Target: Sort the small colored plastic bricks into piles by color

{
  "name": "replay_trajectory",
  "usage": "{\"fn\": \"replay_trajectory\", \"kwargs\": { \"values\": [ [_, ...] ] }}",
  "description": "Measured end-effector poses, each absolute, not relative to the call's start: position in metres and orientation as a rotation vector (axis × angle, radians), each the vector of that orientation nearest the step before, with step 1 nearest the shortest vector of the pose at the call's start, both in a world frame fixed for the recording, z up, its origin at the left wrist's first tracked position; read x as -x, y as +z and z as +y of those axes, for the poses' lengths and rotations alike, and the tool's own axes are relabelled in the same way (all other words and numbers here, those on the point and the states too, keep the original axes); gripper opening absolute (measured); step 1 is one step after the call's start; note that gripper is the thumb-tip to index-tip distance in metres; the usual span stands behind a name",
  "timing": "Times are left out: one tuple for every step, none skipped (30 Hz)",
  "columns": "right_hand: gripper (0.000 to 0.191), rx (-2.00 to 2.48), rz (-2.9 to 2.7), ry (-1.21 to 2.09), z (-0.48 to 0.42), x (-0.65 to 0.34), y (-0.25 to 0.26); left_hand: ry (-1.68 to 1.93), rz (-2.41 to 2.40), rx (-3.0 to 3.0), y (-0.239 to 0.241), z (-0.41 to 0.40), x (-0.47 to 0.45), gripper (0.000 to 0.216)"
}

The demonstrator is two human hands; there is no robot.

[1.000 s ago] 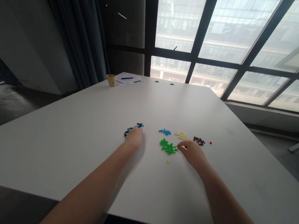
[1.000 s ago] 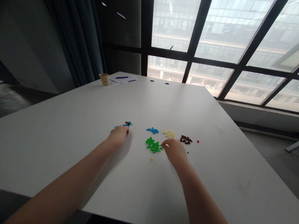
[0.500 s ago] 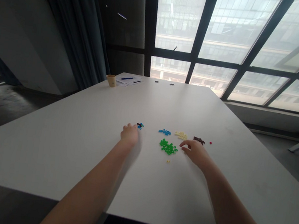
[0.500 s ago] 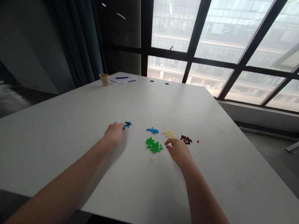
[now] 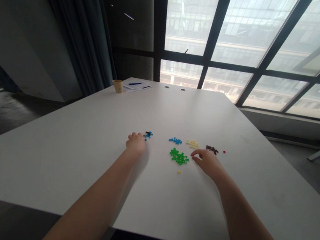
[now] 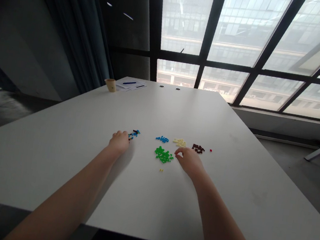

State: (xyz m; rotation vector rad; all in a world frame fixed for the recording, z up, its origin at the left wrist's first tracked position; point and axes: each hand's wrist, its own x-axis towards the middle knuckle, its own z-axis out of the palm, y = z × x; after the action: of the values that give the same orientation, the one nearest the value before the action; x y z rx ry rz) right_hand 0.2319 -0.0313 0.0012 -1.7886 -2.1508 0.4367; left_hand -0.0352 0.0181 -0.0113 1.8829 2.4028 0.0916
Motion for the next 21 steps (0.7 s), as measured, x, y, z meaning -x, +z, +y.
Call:
{"fn": "replay_trajectory", "kwargs": {
  "values": [
    [0.016,1.792,-2.15,0.437,-0.031,-0.232,0.002,0.086,2.398,-1.89,-0.011,0.018,0.035,0.029],
    [0.016,1.796,-2.149,0.44,-0.032,-0.231,0.002,0.078,2.395,-1.894,-0.011,0.018,0.035,0.03],
    [0.016,1.802,-2.146,0.443,-0.032,-0.231,0.002,0.069,2.395,-1.894,-0.01,0.018,0.035,0.03],
    [0.016,1.809,-2.143,0.447,-0.032,-0.231,0.003,0.057,2.398,-1.891,-0.01,0.018,0.035,0.03],
    [0.017,1.815,-2.142,0.45,-0.032,-0.231,0.003,0.045,2.402,-1.889,-0.01,0.017,0.035,0.031],
    [0.017,1.818,-2.143,0.451,-0.032,-0.231,0.003,0.034,2.406,-1.889,-0.01,0.018,0.035,0.032],
    [0.017,1.819,-2.147,0.451,-0.032,-0.231,0.003,0.026,2.407,-1.891,-0.01,0.018,0.035,0.032],
    [0.017,1.817,-2.15,0.45,-0.031,-0.231,0.002,0.022,2.406,-1.898,-0.01,0.019,0.035,0.032],
    [0.017,1.812,-2.153,0.45,-0.031,-0.231,0.002,0.018,2.402,-1.906,-0.011,0.02,0.035,0.032],
    [0.017,1.807,-2.155,0.451,-0.031,-0.231,0.002,0.015,2.398,-1.913,-0.012,0.021,0.036,0.032],
    [0.017,1.805,-2.155,0.452,-0.031,-0.232,0.001,0.012,2.392,-1.918,-0.013,0.022,0.037,0.031],
    [0.017,1.804,-2.155,0.453,-0.031,-0.232,0.001,0.01,2.386,-1.923,-0.013,0.023,0.038,0.03],
    [0.017,1.805,-2.156,0.454,-0.031,-0.232,0.001,0.01,2.379,-1.929,-0.014,0.024,0.039,0.029],
    [0.017,1.807,-2.156,0.454,-0.031,-0.232,0.001,0.012,2.371,-1.936,-0.014,0.024,0.04,0.028],
    [0.017,1.809,-2.156,0.452,-0.031,-0.232,0.002,0.016,2.363,-1.945,-0.014,0.025,0.041,0.028],
    [0.017,1.808,-2.157,0.45,-0.031,-0.232,0.002,0.025,2.356,-1.956,-0.013,0.025,0.042,0.027],
    [0.017,1.806,-2.157,0.449,-0.031,-0.232,0.002,0.036,2.347,-1.964,-0.013,0.025,0.042,0.026],
    [0.017,1.802,-2.157,0.448,-0.031,-0.232,0.002,0.053,2.333,-1.968,-0.013,0.025,0.044,0.025],
    [0.017,1.8,-2.155,0.447,-0.031,-0.232,0.001,0.085,2.314,-1.963,-0.013,0.025,0.045,0.023],
    [0.017,1.798,-2.153,0.446,-0.031,-0.232,0.001,0.142,2.284,-1.947,-0.014,0.025,0.046,0.021],
    [0.017,1.795,-2.152,0.445,-0.031,-0.232,0.001,0.212,2.249,-1.923,-0.015,0.025,0.047,0.019]
  ]
}}
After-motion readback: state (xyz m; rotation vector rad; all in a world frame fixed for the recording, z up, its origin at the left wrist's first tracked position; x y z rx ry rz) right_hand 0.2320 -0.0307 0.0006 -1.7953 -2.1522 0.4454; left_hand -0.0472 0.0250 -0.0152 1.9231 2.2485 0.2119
